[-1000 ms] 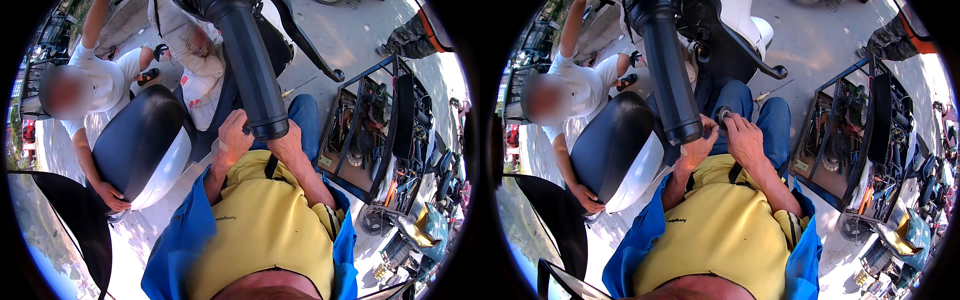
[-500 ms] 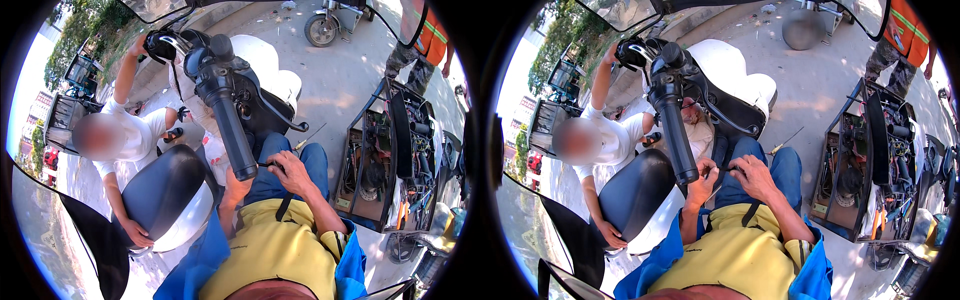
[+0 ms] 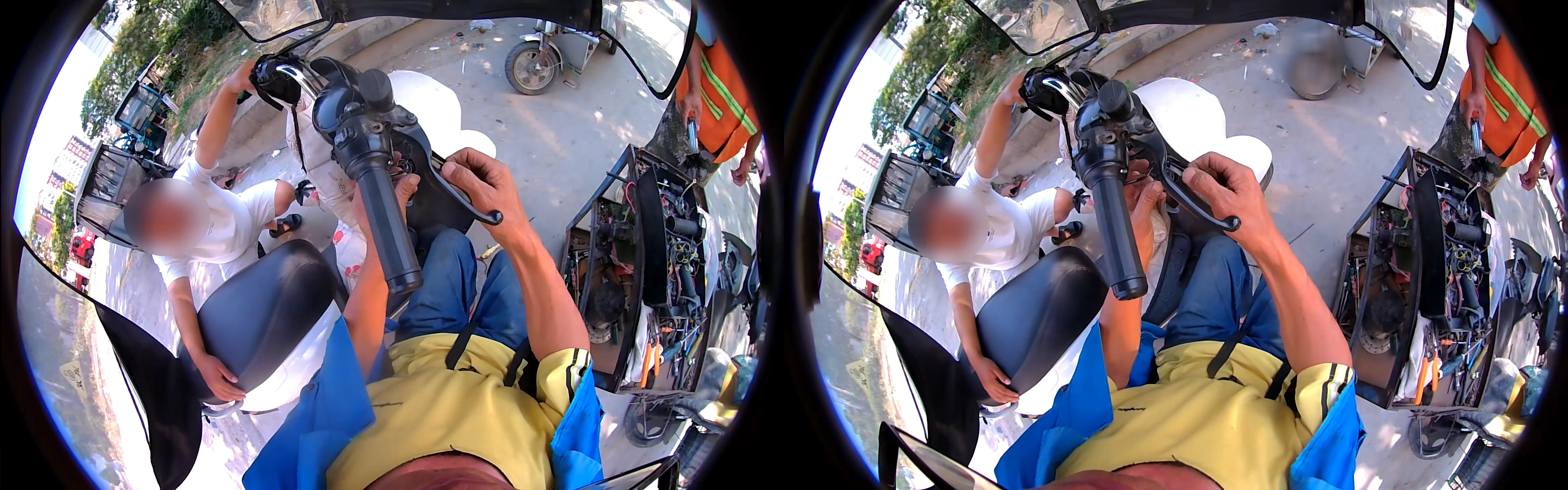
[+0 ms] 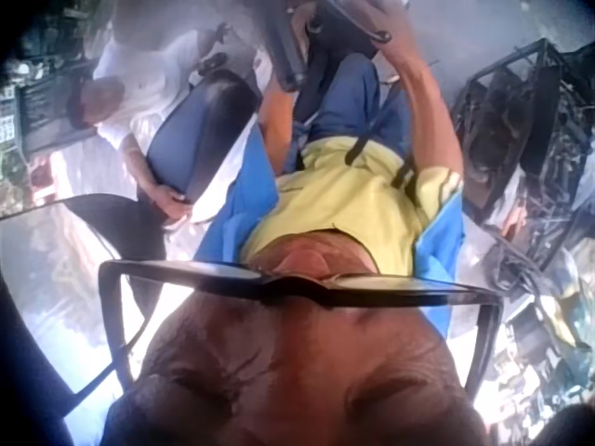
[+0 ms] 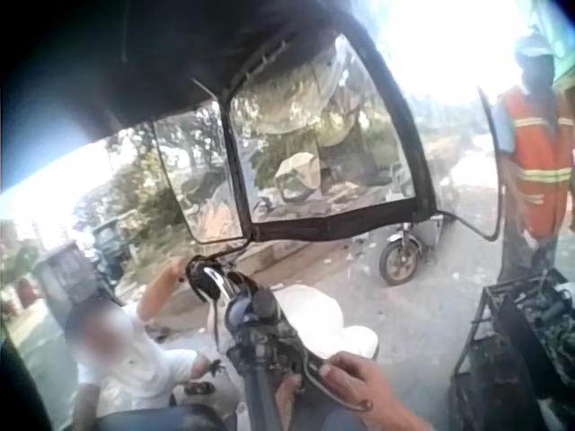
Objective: The person is repairing a white scooter's handlebar assembly. They use a screwdriver to tighten screws on the right handlebar grip and brake lever housing. The person also adjusts the brake cable and tests the brake lever. A bystander stands nearby observing the work.
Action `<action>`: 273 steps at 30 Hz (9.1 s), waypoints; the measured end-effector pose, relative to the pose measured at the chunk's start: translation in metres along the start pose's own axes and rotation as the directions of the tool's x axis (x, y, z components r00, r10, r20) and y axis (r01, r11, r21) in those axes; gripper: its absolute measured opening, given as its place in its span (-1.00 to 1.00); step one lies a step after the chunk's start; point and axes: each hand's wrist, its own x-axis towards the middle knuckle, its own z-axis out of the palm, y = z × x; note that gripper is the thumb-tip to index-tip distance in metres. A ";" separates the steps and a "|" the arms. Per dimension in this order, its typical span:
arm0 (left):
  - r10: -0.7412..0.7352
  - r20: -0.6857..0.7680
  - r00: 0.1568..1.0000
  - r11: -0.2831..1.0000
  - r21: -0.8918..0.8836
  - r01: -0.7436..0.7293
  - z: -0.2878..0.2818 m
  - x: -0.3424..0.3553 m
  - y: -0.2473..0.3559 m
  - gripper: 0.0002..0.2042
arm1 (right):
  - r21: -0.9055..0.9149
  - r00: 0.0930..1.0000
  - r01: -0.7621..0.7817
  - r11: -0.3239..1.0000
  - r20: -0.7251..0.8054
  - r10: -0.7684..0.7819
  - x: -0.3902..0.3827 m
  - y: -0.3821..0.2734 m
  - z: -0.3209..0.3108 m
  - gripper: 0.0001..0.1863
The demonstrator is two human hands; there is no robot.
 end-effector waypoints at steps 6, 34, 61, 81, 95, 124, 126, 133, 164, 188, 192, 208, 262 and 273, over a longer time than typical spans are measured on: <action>0.019 -0.041 0.999 1.000 0.021 -0.018 0.012 0.008 -0.013 -0.60 | 0.170 0.994 -0.096 0.981 0.074 0.085 0.022 -0.004 0.010 -0.75; -0.229 0.232 0.945 0.606 -0.726 0.325 0.000 0.042 -0.034 -0.67 | 0.191 0.953 -0.292 0.937 0.145 0.268 0.058 -0.013 0.022 -0.77; -0.241 0.456 0.857 0.613 -0.613 0.499 -0.019 0.060 -0.054 -0.63 | -0.105 0.907 -0.393 0.913 0.118 0.404 0.066 -0.034 0.023 -0.79; 0.043 0.128 0.991 0.945 -0.327 0.001 -0.016 0.034 -0.030 -0.69 | -0.139 0.917 -0.380 0.914 0.074 0.392 0.054 -0.046 0.025 -0.67; 0.101 0.200 0.975 0.995 0.002 -0.104 -0.018 0.017 -0.012 -0.56 | -0.138 0.912 -0.343 0.929 0.187 0.364 0.066 -0.020 0.012 -0.74; -0.107 -0.036 0.994 0.846 -0.529 0.072 -0.015 0.021 -0.052 -0.75 | -0.345 0.981 0.001 0.939 0.182 0.066 0.044 -0.022 0.010 -0.74; 0.015 -0.134 0.991 0.987 -0.157 -0.036 0.002 0.013 -0.021 -0.74 | -0.328 0.987 0.025 0.944 0.155 0.027 0.043 -0.012 0.012 -0.74; 0.099 -0.210 0.973 0.952 -0.265 -0.154 -0.002 0.018 -0.042 -0.76 | -0.126 0.995 0.084 0.988 0.056 -0.077 0.043 0.007 0.025 -0.81; -0.072 0.012 0.997 0.899 -0.431 0.070 -0.018 0.032 -0.032 -0.73 | -0.325 0.871 0.488 0.810 0.117 -0.478 0.057 0.026 0.032 -0.74; -0.105 0.187 0.977 0.841 0.541 -0.013 -0.049 -0.007 -0.025 -0.72 | -0.510 0.879 0.476 0.717 0.311 -0.362 0.062 0.007 0.022 -0.80; -0.026 0.241 0.970 0.891 0.446 -0.086 -0.043 -0.003 -0.026 -0.77 | -0.445 0.865 0.501 0.742 0.272 -0.421 0.061 0.015 0.021 -0.78; -0.090 0.239 0.967 0.955 0.295 0.016 -0.036 -0.007 -0.019 -0.86 | 0.067 0.985 -0.130 0.989 -0.108 0.137 -0.019 0.073 0.056 -0.62; 0.241 0.166 0.956 0.530 0.803 -0.273 -0.040 0.011 -0.007 -0.60 | -0.385 0.892 0.276 0.881 -0.238 -0.384 -0.045 0.030 0.003 -0.85; 0.529 0.315 0.788 0.277 0.813 -0.512 -0.060 0.033 -0.014 -0.66 | -0.455 0.802 0.524 0.720 -0.022 -0.597 0.026 0.038 0.047 -0.71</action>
